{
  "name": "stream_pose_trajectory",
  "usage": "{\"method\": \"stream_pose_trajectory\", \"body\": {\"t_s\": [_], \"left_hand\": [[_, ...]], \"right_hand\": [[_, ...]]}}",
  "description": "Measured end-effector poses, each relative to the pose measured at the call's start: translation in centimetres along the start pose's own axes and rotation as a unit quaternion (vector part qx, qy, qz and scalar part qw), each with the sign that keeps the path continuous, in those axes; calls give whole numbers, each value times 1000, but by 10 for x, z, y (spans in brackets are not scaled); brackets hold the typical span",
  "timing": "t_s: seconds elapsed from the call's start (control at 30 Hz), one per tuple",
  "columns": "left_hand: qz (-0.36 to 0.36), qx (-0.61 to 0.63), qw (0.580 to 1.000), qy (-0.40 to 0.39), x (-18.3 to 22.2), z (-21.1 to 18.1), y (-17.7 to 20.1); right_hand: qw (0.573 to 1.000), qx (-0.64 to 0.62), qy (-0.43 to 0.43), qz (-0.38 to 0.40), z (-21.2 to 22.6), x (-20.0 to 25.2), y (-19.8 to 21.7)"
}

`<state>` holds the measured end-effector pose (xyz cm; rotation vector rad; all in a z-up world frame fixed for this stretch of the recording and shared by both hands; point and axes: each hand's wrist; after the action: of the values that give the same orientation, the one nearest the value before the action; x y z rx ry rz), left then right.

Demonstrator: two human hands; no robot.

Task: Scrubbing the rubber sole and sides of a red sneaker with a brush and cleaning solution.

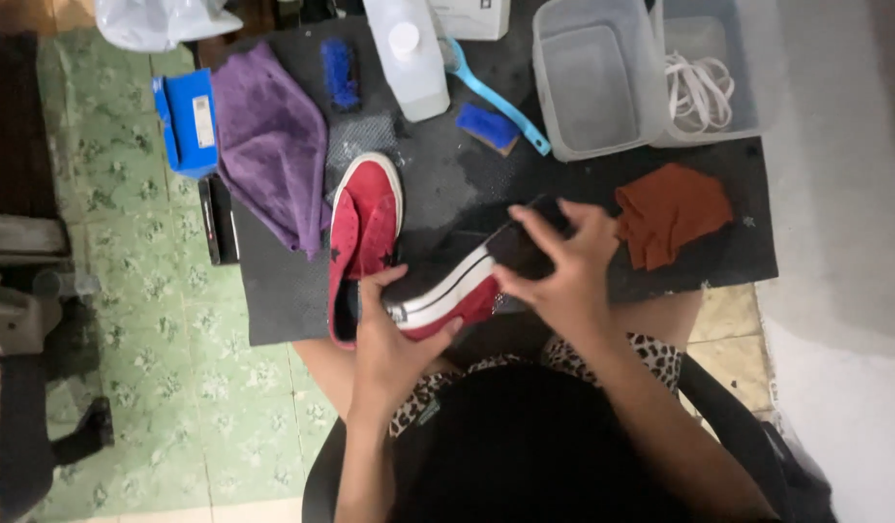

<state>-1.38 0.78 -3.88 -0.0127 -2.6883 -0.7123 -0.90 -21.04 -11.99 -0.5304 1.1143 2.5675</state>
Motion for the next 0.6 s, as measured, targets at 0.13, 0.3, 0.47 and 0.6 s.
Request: {"method": "stream_pose_trajectory", "body": {"t_s": [0.13,0.3,0.47,0.6], "left_hand": [[0,-9,1000,5,-7,6,3],[-46,-51,998,4,-2,6,17],[-104,-97,990,14,-4,27,19],[-119,-52,992,5,0,24,15]], "right_hand": [[953,-246,-172,41,-6,-11,22],[632,-652,-417,19,-30,-1,25],[542,-688,-479,54,-48,5,24],[543,-717,-430,80,-49,6,17]]}}
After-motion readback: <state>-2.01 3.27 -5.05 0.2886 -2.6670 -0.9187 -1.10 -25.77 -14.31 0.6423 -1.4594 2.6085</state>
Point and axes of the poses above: each hand's wrist, its own x-axis away from the middle knuckle, its own y-axis out of the back of the hand, z = x × y, and after that the axes turned 2 degrees about -y, right-handed
